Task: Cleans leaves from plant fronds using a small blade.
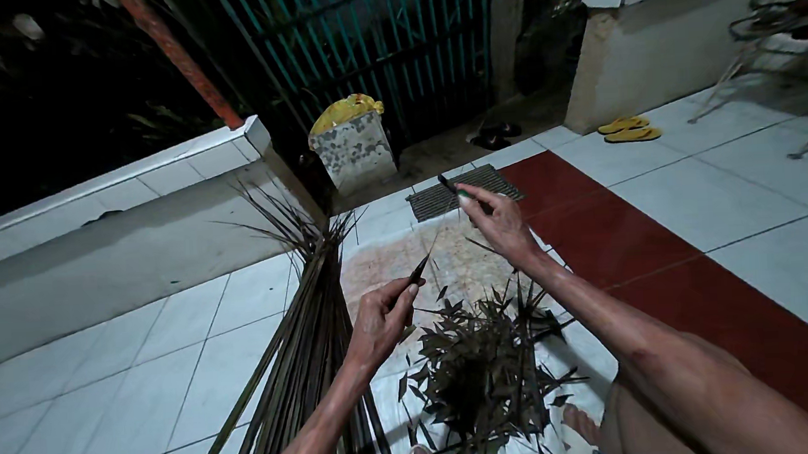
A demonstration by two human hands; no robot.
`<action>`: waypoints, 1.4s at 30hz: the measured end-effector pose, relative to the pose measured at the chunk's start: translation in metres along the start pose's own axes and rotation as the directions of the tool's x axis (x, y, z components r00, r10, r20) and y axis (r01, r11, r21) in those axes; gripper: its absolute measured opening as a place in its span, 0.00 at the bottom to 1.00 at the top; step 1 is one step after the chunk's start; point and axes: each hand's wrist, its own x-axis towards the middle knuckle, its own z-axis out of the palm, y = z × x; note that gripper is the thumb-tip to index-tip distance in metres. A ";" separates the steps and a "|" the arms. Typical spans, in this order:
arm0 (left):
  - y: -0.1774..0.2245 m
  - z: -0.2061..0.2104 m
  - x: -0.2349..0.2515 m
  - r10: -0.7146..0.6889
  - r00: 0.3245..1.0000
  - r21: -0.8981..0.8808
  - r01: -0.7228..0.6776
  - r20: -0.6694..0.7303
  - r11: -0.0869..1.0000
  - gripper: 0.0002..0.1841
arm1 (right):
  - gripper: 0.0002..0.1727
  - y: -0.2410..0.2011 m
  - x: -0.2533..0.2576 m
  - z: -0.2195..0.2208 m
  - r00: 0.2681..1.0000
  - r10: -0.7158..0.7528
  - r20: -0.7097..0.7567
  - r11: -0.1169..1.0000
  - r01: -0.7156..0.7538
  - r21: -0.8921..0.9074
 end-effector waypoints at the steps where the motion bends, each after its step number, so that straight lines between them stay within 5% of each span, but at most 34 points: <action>1: 0.000 0.001 0.000 -0.001 1.000 0.000 0.001 0.000 1.000 0.16 | 0.21 0.006 0.008 -0.002 1.000 0.006 -0.011 1.000 -0.006 0.019; 12: 0.001 0.005 0.001 0.021 1.000 -0.005 -0.021 0.013 1.000 0.16 | 0.22 0.023 0.058 -0.045 0.976 0.219 0.019 0.926 -0.214 0.311; 22: 0.003 -0.001 -0.001 -0.018 1.000 0.008 0.018 0.003 1.000 0.16 | 0.22 0.070 0.069 -0.051 0.950 0.312 -0.029 0.938 -0.303 0.166; 28: -0.005 -0.012 0.008 -0.081 0.996 -0.118 0.075 -0.048 0.990 0.18 | 0.22 0.041 0.011 -0.031 0.909 0.301 0.287 0.953 -0.292 -0.074; 34: -0.018 -0.010 0.018 -0.095 0.992 -0.214 0.076 -0.080 0.974 0.17 | 0.21 0.019 -0.039 -0.003 0.973 0.143 0.181 0.961 -0.181 0.211; 37: -0.023 -0.010 0.022 -0.093 0.995 -0.180 0.085 -0.037 0.980 0.18 | 0.22 0.016 -0.046 0.002 0.918 0.216 0.334 0.949 -0.278 0.150; 42: -0.034 -0.013 0.021 -0.091 0.996 -0.070 0.092 0.017 0.993 0.18 | 0.22 0.027 -0.044 -0.006 0.684 0.367 0.631 0.930 -0.290 -0.226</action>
